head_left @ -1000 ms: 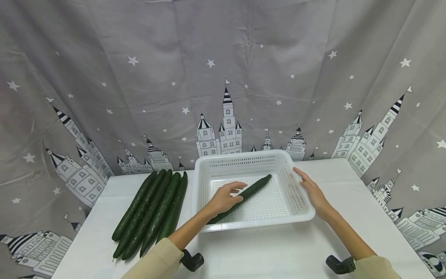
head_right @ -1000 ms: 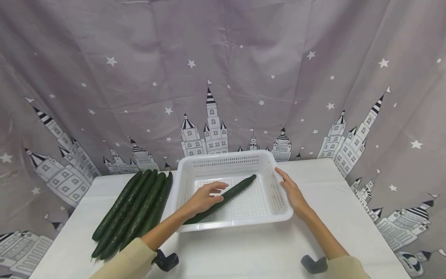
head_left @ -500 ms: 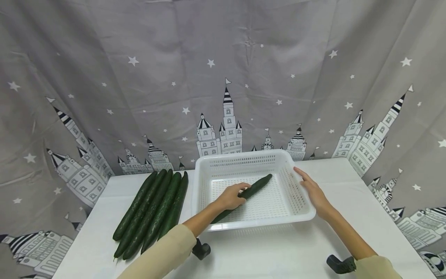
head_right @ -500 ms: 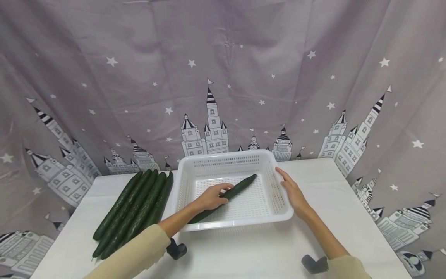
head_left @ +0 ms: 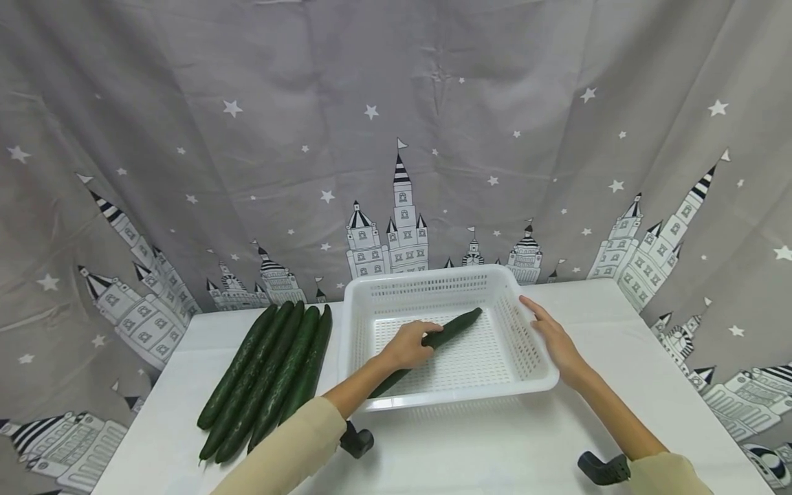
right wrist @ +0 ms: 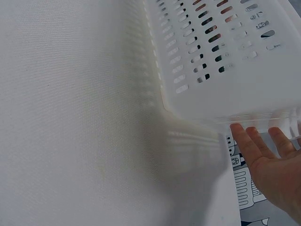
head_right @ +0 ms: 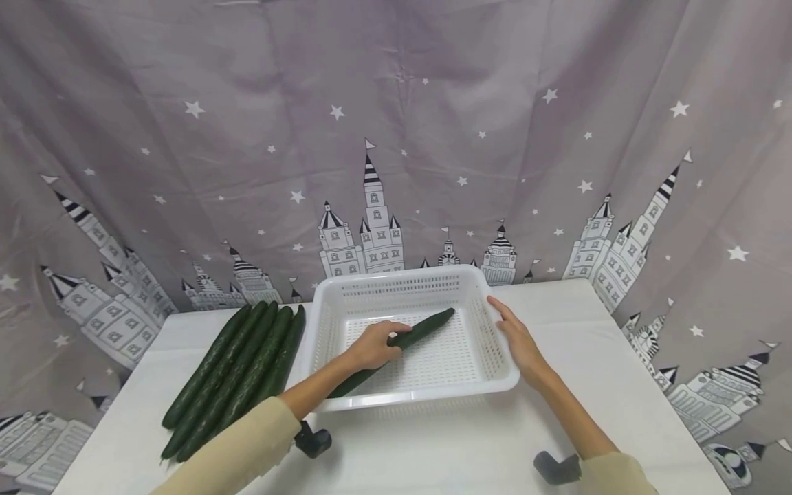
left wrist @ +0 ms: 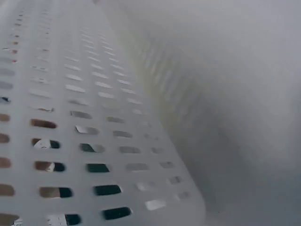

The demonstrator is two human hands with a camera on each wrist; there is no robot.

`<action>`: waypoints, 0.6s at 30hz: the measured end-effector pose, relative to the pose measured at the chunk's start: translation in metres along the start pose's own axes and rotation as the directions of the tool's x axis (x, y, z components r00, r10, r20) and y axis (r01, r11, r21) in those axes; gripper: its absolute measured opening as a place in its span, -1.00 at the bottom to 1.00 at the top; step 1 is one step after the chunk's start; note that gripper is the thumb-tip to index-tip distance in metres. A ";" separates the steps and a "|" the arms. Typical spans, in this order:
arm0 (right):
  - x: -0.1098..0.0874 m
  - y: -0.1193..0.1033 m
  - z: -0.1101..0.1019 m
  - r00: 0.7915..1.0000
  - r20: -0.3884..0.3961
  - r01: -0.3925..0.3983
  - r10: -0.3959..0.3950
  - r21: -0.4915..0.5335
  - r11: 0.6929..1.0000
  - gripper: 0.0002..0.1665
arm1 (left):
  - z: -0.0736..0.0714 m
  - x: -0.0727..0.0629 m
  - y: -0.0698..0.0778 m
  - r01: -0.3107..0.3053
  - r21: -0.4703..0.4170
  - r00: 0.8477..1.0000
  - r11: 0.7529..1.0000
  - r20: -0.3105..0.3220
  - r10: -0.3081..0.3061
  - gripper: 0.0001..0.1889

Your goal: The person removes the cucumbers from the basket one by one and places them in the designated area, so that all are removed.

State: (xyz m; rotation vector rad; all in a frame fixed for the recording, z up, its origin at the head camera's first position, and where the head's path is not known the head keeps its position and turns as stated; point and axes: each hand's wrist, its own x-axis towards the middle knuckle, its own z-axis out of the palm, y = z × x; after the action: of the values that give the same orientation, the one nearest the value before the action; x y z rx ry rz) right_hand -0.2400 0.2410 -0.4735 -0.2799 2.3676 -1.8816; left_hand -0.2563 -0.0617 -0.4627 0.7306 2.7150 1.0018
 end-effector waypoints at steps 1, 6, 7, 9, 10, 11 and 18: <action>0.000 0.000 0.000 1.000 -0.002 -0.001 0.001 -0.002 1.000 -0.33 | -0.002 0.000 0.000 -0.012 -0.005 1.000 1.000 -0.017 0.012 -0.46; 0.001 -0.001 0.002 1.000 0.000 -0.004 0.004 -0.002 1.000 -0.33 | -0.012 0.000 0.006 -0.021 -0.040 0.996 0.999 -0.082 0.017 -0.48; 0.000 -0.002 0.002 1.000 0.001 -0.005 0.005 -0.003 1.000 -0.33 | -0.015 -0.001 0.008 -0.021 -0.045 0.995 0.999 -0.093 0.017 -0.48; 0.000 -0.002 0.002 1.000 0.002 -0.007 0.007 -0.005 1.000 -0.33 | -0.022 -0.001 0.012 -0.025 -0.056 0.992 0.998 -0.121 0.018 -0.49; 0.000 -0.002 0.002 1.000 0.001 -0.008 0.008 -0.004 1.000 -0.33 | -0.025 -0.001 0.014 -0.026 -0.061 0.990 0.998 -0.137 0.018 -0.49; 0.000 -0.002 0.002 1.000 0.000 -0.007 0.007 -0.006 1.000 -0.33 | -0.029 -0.002 0.016 -0.029 -0.064 0.988 0.998 -0.153 0.019 -0.49; -0.001 -0.001 0.002 1.000 0.004 0.000 0.000 -0.011 1.000 -0.33 | -0.063 -0.010 0.030 -0.021 -0.159 0.970 0.987 -0.243 -0.018 -0.48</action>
State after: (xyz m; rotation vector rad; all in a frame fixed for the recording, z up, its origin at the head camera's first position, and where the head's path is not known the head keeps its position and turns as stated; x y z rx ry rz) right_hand -0.2388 0.2396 -0.4730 -0.2845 2.3763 -1.8664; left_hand -0.2551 -0.0826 -0.3950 0.6170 2.7892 1.3754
